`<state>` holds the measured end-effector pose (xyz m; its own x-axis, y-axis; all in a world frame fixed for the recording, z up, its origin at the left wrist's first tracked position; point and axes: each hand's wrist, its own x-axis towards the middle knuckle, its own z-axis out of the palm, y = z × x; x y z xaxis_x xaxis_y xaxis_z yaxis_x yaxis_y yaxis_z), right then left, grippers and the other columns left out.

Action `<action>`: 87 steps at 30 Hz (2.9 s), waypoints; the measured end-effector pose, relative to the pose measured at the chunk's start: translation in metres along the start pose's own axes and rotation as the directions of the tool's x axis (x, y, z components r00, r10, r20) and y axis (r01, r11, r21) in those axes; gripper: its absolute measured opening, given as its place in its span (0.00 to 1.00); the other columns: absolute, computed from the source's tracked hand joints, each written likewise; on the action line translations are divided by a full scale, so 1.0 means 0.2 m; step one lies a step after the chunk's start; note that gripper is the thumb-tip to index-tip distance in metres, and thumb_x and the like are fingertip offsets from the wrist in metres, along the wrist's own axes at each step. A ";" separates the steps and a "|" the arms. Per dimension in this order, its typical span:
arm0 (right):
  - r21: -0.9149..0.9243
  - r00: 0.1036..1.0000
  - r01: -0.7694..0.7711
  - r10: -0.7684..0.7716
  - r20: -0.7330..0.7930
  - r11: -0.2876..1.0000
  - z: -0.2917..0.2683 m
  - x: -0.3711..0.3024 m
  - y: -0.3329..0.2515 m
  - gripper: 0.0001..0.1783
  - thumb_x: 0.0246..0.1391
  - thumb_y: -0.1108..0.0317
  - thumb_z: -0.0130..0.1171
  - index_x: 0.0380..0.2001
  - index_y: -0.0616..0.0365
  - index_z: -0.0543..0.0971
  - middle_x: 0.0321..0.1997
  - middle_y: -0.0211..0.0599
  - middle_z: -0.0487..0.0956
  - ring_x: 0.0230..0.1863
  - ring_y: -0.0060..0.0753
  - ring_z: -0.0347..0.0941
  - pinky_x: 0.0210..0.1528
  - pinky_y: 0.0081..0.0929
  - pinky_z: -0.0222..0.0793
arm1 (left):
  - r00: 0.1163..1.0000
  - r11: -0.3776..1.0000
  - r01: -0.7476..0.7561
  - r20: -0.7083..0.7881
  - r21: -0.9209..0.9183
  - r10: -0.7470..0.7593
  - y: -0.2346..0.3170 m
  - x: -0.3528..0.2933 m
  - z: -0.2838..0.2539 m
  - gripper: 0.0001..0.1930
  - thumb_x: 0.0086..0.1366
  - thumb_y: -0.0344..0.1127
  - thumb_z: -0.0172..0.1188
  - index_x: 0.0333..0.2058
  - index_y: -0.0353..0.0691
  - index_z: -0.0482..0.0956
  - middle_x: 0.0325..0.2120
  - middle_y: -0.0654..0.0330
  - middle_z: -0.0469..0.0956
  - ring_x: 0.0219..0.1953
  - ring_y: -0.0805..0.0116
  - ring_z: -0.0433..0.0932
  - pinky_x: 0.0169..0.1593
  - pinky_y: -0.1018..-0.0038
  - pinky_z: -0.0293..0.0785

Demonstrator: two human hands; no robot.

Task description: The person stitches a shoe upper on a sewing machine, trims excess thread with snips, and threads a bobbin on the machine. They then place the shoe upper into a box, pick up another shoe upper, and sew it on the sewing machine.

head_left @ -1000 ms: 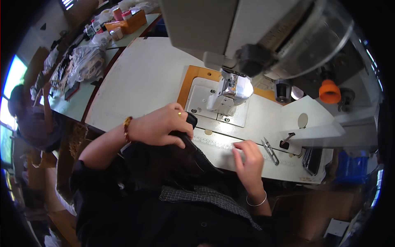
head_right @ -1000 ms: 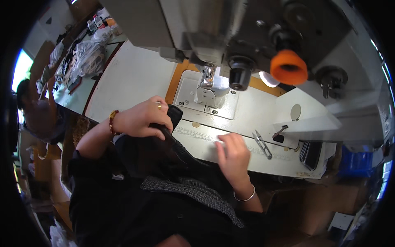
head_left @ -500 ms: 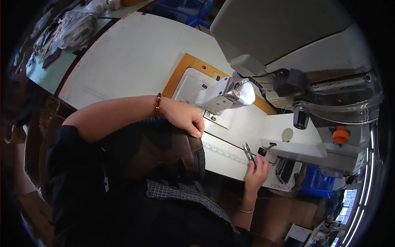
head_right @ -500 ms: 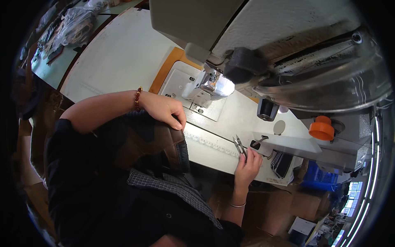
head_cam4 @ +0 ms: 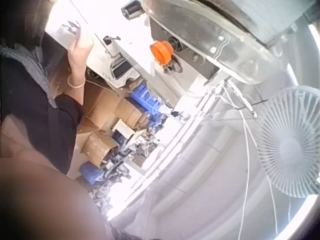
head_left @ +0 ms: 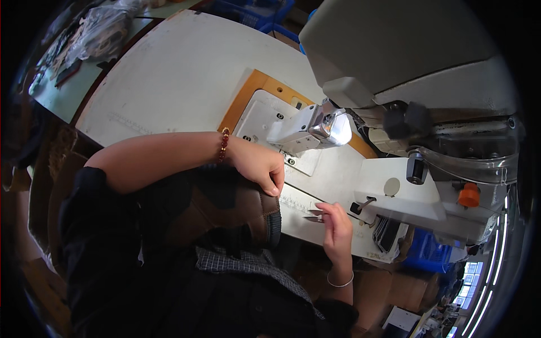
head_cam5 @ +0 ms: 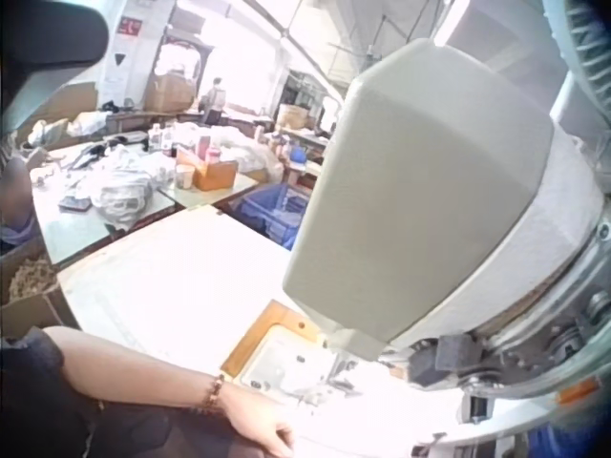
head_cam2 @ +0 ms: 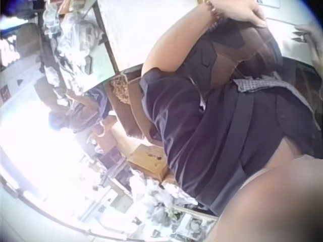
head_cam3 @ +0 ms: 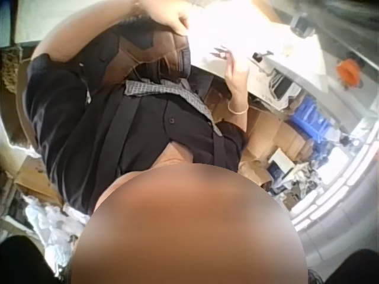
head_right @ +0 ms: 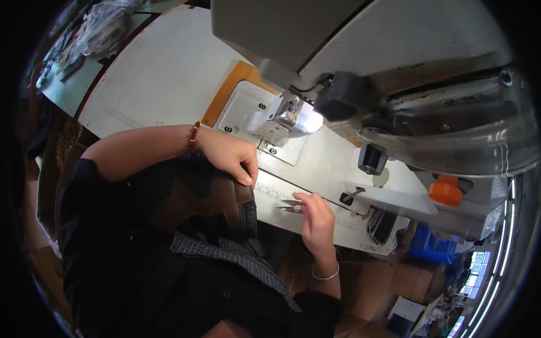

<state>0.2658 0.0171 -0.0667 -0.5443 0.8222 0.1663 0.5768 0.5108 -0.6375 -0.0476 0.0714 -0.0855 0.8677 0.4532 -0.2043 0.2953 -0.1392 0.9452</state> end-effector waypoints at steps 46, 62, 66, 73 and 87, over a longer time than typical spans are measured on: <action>-0.447 0.735 0.660 -0.641 0.219 0.604 0.07 0.35 -0.28 0.18 0.43 0.67 0.69 0.42 0.43 0.85 0.27 0.23 0.69 0.27 0.24 0.69 0.35 0.30 0.60 | 1.000 0.999 0.024 -0.002 -0.046 -0.024 0.04 0.02 0.00 0.10 0.66 0.32 0.61 0.45 0.40 0.75 0.18 0.72 0.71 0.22 0.83 0.63 0.28 0.77 0.58; -0.201 0.807 0.589 -0.555 0.200 0.783 0.10 0.37 -0.21 0.22 0.40 0.66 0.74 0.43 0.46 0.84 0.29 0.24 0.73 0.28 0.28 0.71 0.38 0.33 0.61 | 0.999 0.997 0.050 0.007 -0.063 -0.050 0.03 0.02 0.00 0.13 0.62 0.28 0.59 0.46 0.36 0.75 0.24 0.68 0.75 0.27 0.82 0.69 0.33 0.77 0.65; -0.122 0.843 0.531 -0.508 0.177 0.838 0.14 0.35 -0.15 0.23 0.39 0.65 0.75 0.43 0.46 0.83 0.28 0.25 0.74 0.28 0.29 0.72 0.35 0.33 0.62 | 0.999 0.997 0.030 -0.020 -0.067 -0.031 0.03 0.02 0.01 0.14 0.60 0.26 0.60 0.45 0.35 0.74 0.25 0.67 0.75 0.28 0.81 0.70 0.33 0.77 0.66; 0.159 0.917 0.305 -0.334 0.216 0.939 0.19 0.30 -0.07 0.20 0.45 0.68 0.74 0.44 0.53 0.82 0.32 0.32 0.78 0.29 0.32 0.77 0.31 0.29 0.70 | 0.998 0.997 0.048 -0.026 -0.068 -0.050 0.02 0.03 0.02 0.11 0.61 0.27 0.61 0.42 0.36 0.74 0.25 0.67 0.75 0.28 0.81 0.70 0.33 0.76 0.66; -0.257 0.824 0.564 -0.553 0.121 0.785 0.14 0.29 -0.19 0.21 0.41 0.64 0.74 0.41 0.51 0.82 0.27 0.29 0.74 0.26 0.30 0.76 0.26 0.31 0.68 | 0.996 0.998 0.046 -0.078 -0.043 -0.049 0.04 -0.03 -0.01 0.10 0.69 0.33 0.53 0.47 0.40 0.73 0.24 0.69 0.70 0.30 0.80 0.66 0.36 0.75 0.63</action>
<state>0.1950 0.0389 -0.0533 -0.8413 0.3650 0.3986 0.3022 0.9291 -0.2129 -0.0514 0.0693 -0.0769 0.8181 0.5271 -0.2300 0.3172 -0.0800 0.9450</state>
